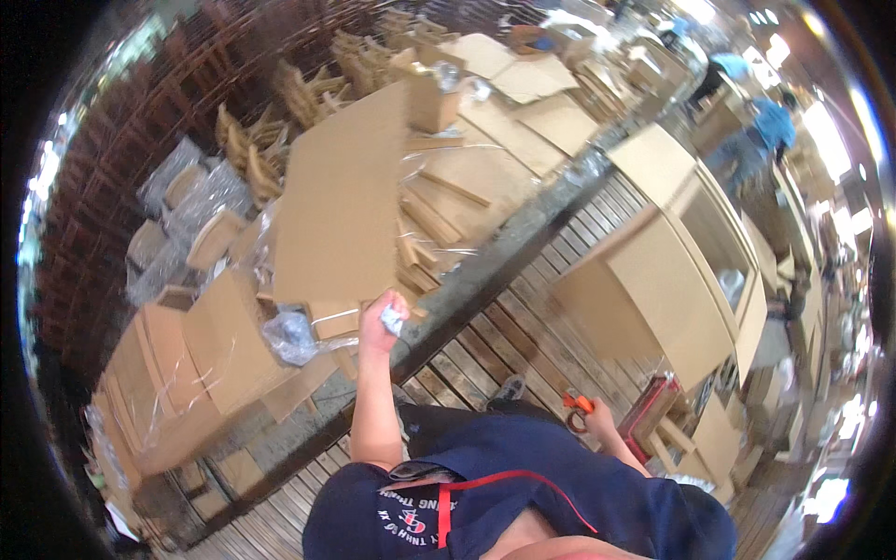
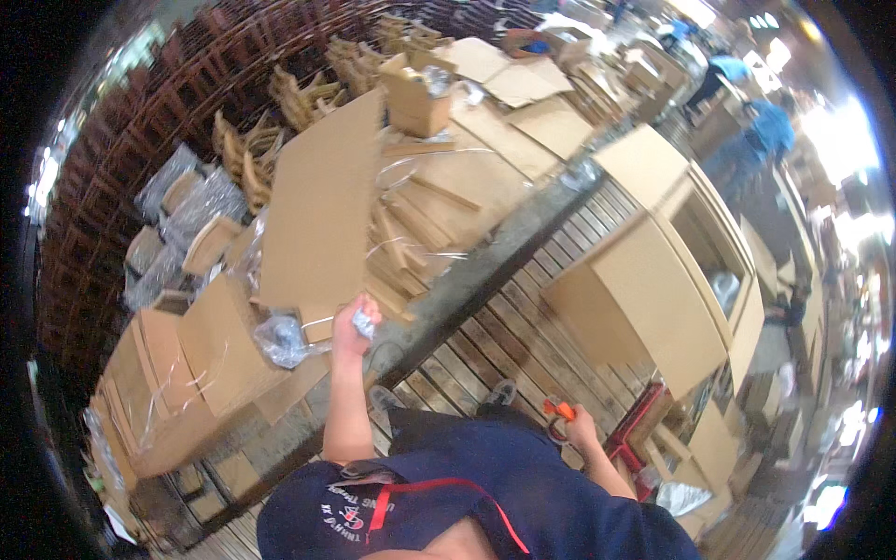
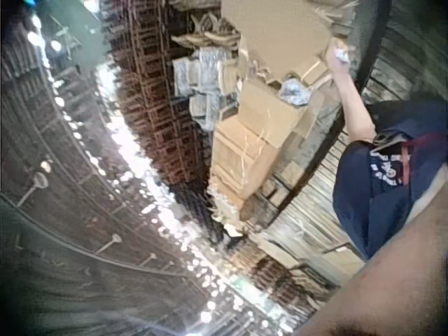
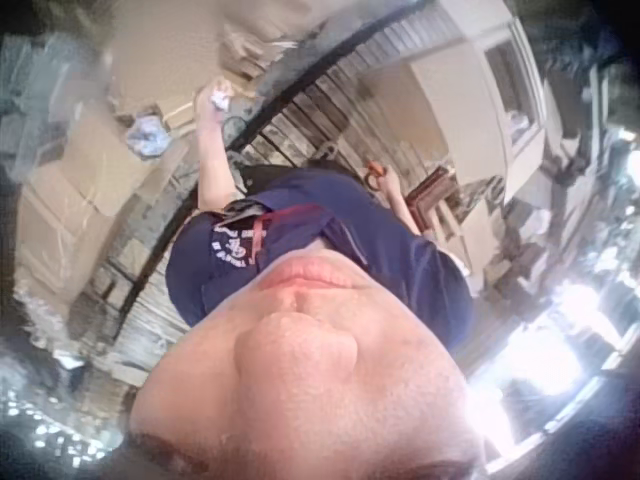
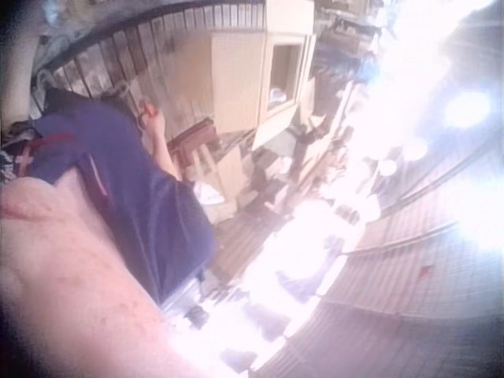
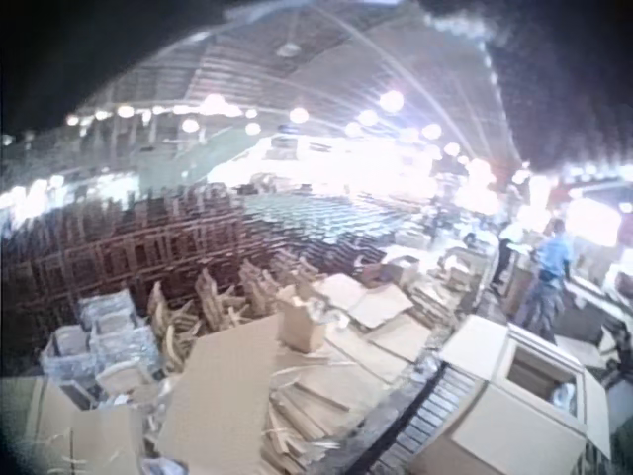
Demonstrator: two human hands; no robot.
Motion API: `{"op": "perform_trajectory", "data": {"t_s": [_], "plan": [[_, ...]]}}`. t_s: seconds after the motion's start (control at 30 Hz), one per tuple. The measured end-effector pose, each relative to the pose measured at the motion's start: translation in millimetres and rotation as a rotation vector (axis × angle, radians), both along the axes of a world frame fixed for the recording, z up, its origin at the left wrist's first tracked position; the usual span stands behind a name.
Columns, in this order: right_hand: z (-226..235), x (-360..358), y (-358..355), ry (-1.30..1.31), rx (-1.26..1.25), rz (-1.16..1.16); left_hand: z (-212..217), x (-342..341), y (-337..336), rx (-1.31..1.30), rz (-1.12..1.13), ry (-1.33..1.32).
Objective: The person places white cylindrical items into a cardboard box, adds cardboard dividers, and seals the box with packing tape. The person repeats this process for multiple boxes, arranging items and securing flaps with tape.
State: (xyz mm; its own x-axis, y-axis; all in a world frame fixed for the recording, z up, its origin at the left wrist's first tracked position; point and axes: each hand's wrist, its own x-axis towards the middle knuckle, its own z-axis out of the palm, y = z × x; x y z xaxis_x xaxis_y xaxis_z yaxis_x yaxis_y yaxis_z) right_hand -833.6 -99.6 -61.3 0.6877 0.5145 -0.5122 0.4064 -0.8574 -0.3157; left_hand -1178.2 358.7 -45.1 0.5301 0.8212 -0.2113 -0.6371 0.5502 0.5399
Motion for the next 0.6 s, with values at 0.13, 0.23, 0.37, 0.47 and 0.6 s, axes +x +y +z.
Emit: {"op": "perform_trajectory", "data": {"t_s": [0.13,0.23,0.37,0.47,0.6], "plan": [[-7.8,71.0,-65.3,0.092,0.211,-0.235,69.6,189.6,-52.5,0.236,-0.403,0.101],[9.4,120.3,-110.3,0.145,0.569,-0.469,103.1,325.4,-87.7,0.327,-0.662,0.085],[39.0,175.3,-169.3,0.159,0.906,-0.814,130.8,500.7,-141.1,0.442,-0.977,0.108],[49.2,197.2,-177.6,0.072,1.008,-0.889,133.0,595.2,-146.1,0.53,-1.099,0.267],[41.2,225.6,-182.6,-0.052,0.981,-0.973,117.7,688.6,-116.1,0.74,-1.176,0.538]]}}
